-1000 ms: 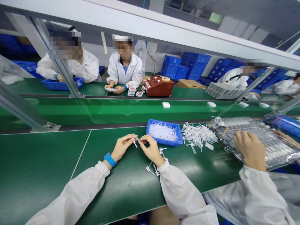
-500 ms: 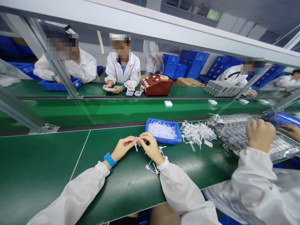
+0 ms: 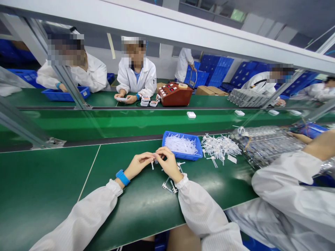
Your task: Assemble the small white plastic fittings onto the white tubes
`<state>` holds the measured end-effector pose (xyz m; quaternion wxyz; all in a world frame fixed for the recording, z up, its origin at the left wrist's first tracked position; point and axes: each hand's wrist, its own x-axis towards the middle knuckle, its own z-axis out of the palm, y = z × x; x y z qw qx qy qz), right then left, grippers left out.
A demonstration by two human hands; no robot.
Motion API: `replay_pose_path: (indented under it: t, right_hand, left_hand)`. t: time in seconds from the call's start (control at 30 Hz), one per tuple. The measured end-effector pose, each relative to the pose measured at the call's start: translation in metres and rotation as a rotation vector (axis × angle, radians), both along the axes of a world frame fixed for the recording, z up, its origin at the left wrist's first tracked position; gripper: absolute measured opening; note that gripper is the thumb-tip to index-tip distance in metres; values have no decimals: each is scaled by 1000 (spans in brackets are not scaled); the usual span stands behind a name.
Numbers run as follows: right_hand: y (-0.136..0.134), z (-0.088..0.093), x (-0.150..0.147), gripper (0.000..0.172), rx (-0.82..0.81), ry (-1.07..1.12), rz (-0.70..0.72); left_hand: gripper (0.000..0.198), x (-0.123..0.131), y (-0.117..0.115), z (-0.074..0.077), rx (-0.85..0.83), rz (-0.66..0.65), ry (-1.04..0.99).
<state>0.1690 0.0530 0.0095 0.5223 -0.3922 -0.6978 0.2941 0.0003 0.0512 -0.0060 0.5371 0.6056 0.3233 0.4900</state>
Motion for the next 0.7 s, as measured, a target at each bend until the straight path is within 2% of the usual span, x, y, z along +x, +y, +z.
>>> replay_pose_path:
  t: [0.13, 0.37, 0.57, 0.7]
  right_hand:
    - [1, -1, 0, 15, -10, 3, 11]
    - [-2, 5, 1, 17, -46, -44, 113]
    - [-3, 5, 0, 17, -19, -19, 65]
    - [-4, 4, -1, 16, -7, 44, 27]
  left_hand:
    - [21, 0, 1, -1, 11, 4, -4]
    - [19, -1, 1, -1, 20, -9, -7]
    - [21, -1, 1, -2, 14, -10, 3]
    - [21, -1, 1, -2, -9, -70, 20]
